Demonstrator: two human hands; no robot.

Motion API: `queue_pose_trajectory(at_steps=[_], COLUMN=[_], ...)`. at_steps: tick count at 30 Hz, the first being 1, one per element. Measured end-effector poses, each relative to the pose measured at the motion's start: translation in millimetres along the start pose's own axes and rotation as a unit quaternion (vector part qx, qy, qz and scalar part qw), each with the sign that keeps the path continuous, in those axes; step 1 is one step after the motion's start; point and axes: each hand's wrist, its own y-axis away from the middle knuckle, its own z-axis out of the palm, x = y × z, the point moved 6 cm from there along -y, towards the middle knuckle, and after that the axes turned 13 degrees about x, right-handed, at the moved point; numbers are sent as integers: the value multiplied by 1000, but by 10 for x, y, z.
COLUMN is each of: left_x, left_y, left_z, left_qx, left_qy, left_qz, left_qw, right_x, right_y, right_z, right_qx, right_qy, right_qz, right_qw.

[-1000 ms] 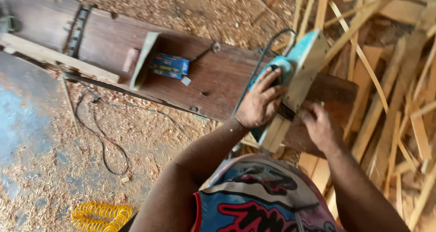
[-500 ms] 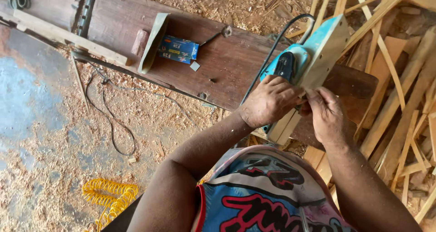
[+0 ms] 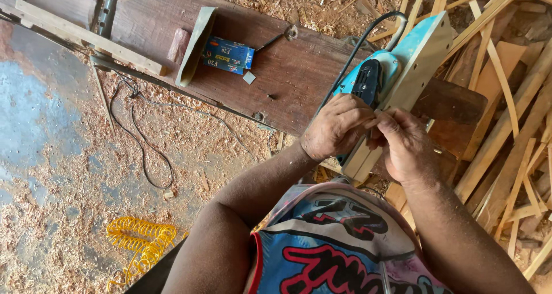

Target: The person adjusts a handheld electric planer on a workbench, repeatedly loosening and tightening a knob and removing and reinserting a metal blade. The person handles the planer, a metal blade, and a small knob while working in a cluttered woodworking area.

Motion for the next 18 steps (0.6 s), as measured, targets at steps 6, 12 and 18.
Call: queue_pose_trajectory(at_steps=[6, 12, 18], left_x=[-119, -1063, -1981], left_y=[134, 653, 1413], left_z=[32, -130, -454], left_qx=[14, 74, -107], left_qy=[4, -126, -388], left_qz=[39, -50, -200], left_qw=[999, 988, 893], right_x=[11, -96, 162], right_y=[-5, -64, -169], right_z=[100, -186, -630], right_qx=[10, 51, 114], right_qy=[-44, 174, 427], right_qz=[21, -53, 27], right_qw=[999, 982, 896])
